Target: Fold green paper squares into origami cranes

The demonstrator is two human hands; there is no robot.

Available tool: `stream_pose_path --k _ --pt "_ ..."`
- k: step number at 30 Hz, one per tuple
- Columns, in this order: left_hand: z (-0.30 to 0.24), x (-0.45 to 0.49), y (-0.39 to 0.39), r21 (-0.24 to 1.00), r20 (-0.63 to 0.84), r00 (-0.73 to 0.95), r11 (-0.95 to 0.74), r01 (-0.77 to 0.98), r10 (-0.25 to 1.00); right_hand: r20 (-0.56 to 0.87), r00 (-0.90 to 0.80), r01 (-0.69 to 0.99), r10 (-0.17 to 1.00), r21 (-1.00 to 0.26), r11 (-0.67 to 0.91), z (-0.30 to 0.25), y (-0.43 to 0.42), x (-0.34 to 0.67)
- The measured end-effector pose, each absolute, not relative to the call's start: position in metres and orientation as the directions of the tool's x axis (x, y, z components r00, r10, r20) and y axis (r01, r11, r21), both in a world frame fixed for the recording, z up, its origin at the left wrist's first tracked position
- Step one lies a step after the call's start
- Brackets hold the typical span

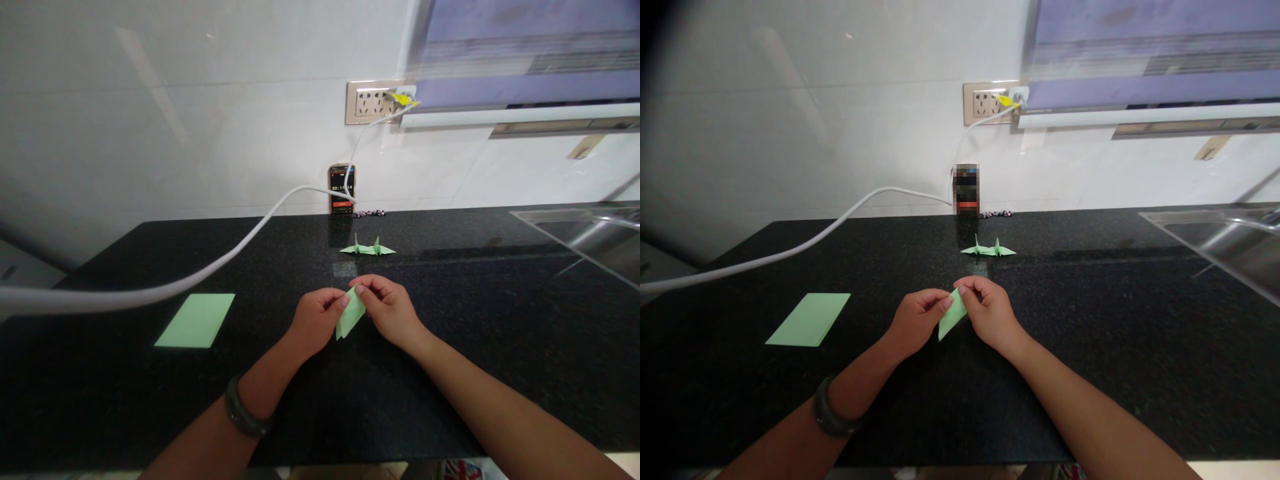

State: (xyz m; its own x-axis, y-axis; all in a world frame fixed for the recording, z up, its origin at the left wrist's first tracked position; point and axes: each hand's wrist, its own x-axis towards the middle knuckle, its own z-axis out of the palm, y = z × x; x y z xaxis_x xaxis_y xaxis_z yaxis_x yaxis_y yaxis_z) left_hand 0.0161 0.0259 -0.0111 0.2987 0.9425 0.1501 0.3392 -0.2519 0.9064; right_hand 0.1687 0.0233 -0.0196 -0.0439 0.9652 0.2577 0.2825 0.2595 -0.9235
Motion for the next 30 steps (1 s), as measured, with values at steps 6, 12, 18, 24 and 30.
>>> stream_pose_path --k 6,12,18,24,30 --pt "-0.0127 0.0155 0.0256 0.879 0.183 0.287 -0.287 0.380 0.940 0.221 -0.066 0.244 0.973 -0.942 0.231 -0.0181 0.0237 0.1688" --pt "-0.0163 0.0154 0.0255 0.878 0.181 0.274 -0.281 0.387 0.945 0.170 -0.072 0.117 0.983 -0.977 0.178 -0.0161 0.0231 0.1646" --pt "-0.0145 0.0163 0.0222 0.824 0.247 0.276 -0.351 0.445 0.929 0.176 -0.061 0.091 0.983 -0.979 0.181 -0.0192 0.0240 0.1618" --pt "-0.0128 0.0159 0.0211 0.789 0.265 0.296 -0.383 0.480 0.918 0.191 -0.109 0.086 0.976 -0.976 0.200 -0.0142 0.0236 0.1638" --pt "-0.0127 0.0156 0.0209 0.815 0.251 0.290 -0.364 0.451 0.923 0.182 -0.107 0.103 0.977 -0.976 0.193 -0.0132 0.0227 0.1662"
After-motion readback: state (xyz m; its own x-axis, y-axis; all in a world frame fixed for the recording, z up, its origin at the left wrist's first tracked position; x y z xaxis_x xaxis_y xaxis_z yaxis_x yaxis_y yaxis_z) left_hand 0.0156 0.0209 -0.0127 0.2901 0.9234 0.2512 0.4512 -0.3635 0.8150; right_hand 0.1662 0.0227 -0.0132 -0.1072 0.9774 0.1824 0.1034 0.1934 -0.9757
